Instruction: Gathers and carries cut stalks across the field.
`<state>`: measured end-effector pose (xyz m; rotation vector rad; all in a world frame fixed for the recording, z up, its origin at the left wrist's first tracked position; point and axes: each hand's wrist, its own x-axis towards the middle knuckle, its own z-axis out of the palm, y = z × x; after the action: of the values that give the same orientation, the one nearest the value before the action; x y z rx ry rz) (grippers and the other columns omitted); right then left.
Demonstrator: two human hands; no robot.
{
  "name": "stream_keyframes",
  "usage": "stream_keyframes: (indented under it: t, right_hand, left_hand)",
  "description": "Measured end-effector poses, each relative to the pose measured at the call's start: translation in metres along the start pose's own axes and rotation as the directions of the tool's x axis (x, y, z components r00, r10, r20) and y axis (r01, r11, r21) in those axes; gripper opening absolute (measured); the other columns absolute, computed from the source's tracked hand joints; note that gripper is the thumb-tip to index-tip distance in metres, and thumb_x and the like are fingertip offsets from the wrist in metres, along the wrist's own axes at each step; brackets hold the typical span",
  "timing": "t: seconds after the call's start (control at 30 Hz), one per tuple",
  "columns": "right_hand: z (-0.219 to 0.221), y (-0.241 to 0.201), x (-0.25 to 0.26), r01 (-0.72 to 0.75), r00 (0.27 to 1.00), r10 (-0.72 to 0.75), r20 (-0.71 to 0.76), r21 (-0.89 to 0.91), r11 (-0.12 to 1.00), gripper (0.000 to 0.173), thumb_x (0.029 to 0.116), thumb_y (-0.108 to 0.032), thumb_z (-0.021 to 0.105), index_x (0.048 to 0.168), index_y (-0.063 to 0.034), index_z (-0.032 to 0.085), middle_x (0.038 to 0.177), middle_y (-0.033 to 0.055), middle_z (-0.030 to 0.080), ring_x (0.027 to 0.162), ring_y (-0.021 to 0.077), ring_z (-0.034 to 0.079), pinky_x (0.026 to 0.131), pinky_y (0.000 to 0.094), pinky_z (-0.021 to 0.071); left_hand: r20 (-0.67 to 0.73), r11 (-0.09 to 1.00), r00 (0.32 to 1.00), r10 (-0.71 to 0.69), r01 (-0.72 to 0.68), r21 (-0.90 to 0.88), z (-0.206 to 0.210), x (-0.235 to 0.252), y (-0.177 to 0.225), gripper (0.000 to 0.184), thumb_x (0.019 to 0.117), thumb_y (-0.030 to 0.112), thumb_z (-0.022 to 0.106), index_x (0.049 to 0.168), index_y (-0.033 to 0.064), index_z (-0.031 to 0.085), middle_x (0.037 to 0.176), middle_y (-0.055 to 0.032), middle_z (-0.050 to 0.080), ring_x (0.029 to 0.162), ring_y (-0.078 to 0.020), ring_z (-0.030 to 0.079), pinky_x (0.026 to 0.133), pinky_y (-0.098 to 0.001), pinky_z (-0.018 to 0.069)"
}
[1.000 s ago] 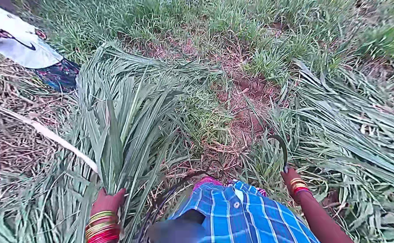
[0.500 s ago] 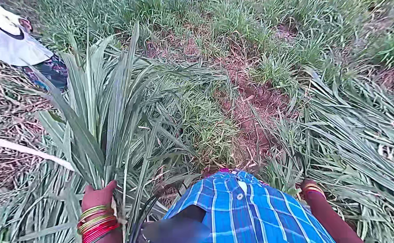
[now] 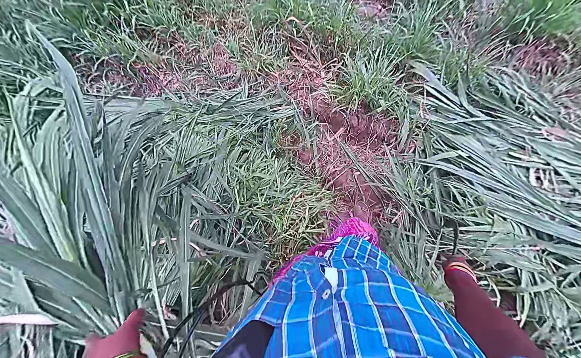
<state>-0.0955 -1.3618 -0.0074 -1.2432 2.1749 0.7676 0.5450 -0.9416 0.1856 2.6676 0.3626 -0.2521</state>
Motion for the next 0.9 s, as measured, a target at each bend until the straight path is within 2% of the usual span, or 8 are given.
stream_keyframes:
  t: [0.13,0.23,0.27,0.4,0.5,0.6,0.73,0.9]
  right_hand:
    - [-0.063,-0.057,0.091,0.029,1.0,-0.03,-0.009,-0.032,0.999,0.041,0.106,-0.023,0.056,0.133,0.008,0.06,0.144,0.0279,0.057,0.138,0.0391,0.054,0.112,0.0543,0.0456]
    - [-0.134,-0.112,0.156,0.17,0.983,-0.174,-0.064,-0.059,0.984,0.042,0.1069,-0.025,0.056,0.134,0.0071,0.061,0.144,0.0291,0.057,0.138,0.0415,0.054,0.112,0.0559,0.0441]
    - [-0.169,-0.131,0.171,0.218,0.971,-0.22,-0.09,-0.039,0.975,0.044,0.107,-0.025,0.056,0.137,0.0083,0.058,0.146,0.0303,0.055,0.139,0.0425,0.052,0.114,0.0566,0.0428]
    - [-0.276,-0.188,0.187,0.29,0.949,-0.29,-0.119,-0.023,0.957,0.05,0.104,-0.019,0.059,0.143,0.0101,0.049,0.143,0.0334,0.055,0.135,0.044,0.056,0.111,0.0575,0.0456]
    - [-0.339,-0.236,0.19,0.36,0.923,-0.361,-0.134,-0.036,0.932,0.051,0.1053,-0.021,0.058,0.145,0.0092,0.048,0.143,0.0325,0.056,0.136,0.0435,0.056,0.112,0.0575,0.0439]
    - [-0.364,-0.295,0.184,0.463,0.877,-0.452,-0.161,0.041,0.885,0.054,0.106,-0.025,0.057,0.146,0.0098,0.047,0.143,0.0338,0.055,0.137,0.0453,0.054,0.114,0.0589,0.0417]
    - [-0.385,-0.382,0.154,0.568,0.82,-0.562,-0.109,0.031,0.823,0.052,0.1062,-0.024,0.056,0.144,0.0105,0.048,0.139,0.0348,0.057,0.132,0.046,0.057,0.111,0.0598,0.0434]
    - [-0.419,-0.508,0.153,0.637,0.769,-0.638,-0.04,-0.028,0.77,0.055,0.1049,-0.023,0.059,0.148,0.0074,0.044,0.138,0.0335,0.059,0.13,0.0455,0.058,0.11,0.0599,0.0445]
  left_hand:
    - [-0.002,0.999,0.999,-0.034,0.034,-0.026,0.052,-0.012,0.045,0.091,0.0891,0.026,0.074,0.157,-0.0053,0.023,0.152,-0.0283,0.044,0.139,-0.037,0.048,0.114,-0.0519,0.0409]
    - [-0.058,0.996,0.994,-0.094,0.093,-0.016,0.089,-0.053,0.129,0.082,0.0918,0.027,0.073,0.154,-0.0064,0.03,0.149,-0.0349,0.044,0.139,-0.0453,0.045,0.114,-0.0591,0.0374]
    - [-0.042,0.995,0.994,-0.104,0.104,-0.008,0.099,-0.072,0.166,0.081,0.0945,0.028,0.071,0.155,-0.0067,0.029,0.149,-0.0354,0.043,0.14,-0.0458,0.044,0.115,-0.0589,0.0361]
    - [-0.076,0.991,0.989,-0.129,0.126,-0.046,0.113,-0.112,0.26,0.08,0.0935,0.027,0.072,0.154,-0.0056,0.031,0.149,-0.0357,0.043,0.141,-0.0468,0.043,0.114,-0.0612,0.0344]
    - [-0.095,0.987,0.986,-0.138,0.13,-0.089,0.119,-0.126,0.3,0.081,0.0929,0.026,0.073,0.154,-0.0062,0.031,0.148,-0.0357,0.044,0.14,-0.0469,0.043,0.114,-0.0618,0.0342]
    - [-0.118,0.984,0.981,-0.154,0.142,-0.105,0.124,-0.124,0.319,0.081,0.0924,0.026,0.073,0.153,-0.0076,0.031,0.147,-0.0364,0.044,0.14,-0.0473,0.043,0.114,-0.062,0.0336]
    - [-0.124,0.978,0.976,-0.181,0.164,-0.13,0.138,-0.127,0.362,0.079,0.0937,0.023,0.072,0.154,-0.0073,0.031,0.148,-0.0361,0.044,0.14,-0.0465,0.043,0.115,-0.0604,0.0329]
    - [-0.111,0.969,0.968,-0.227,0.213,-0.122,0.177,-0.083,0.424,0.084,0.0936,0.026,0.072,0.156,-0.0066,0.026,0.151,-0.0362,0.041,0.142,-0.047,0.041,0.115,-0.0603,0.0333]
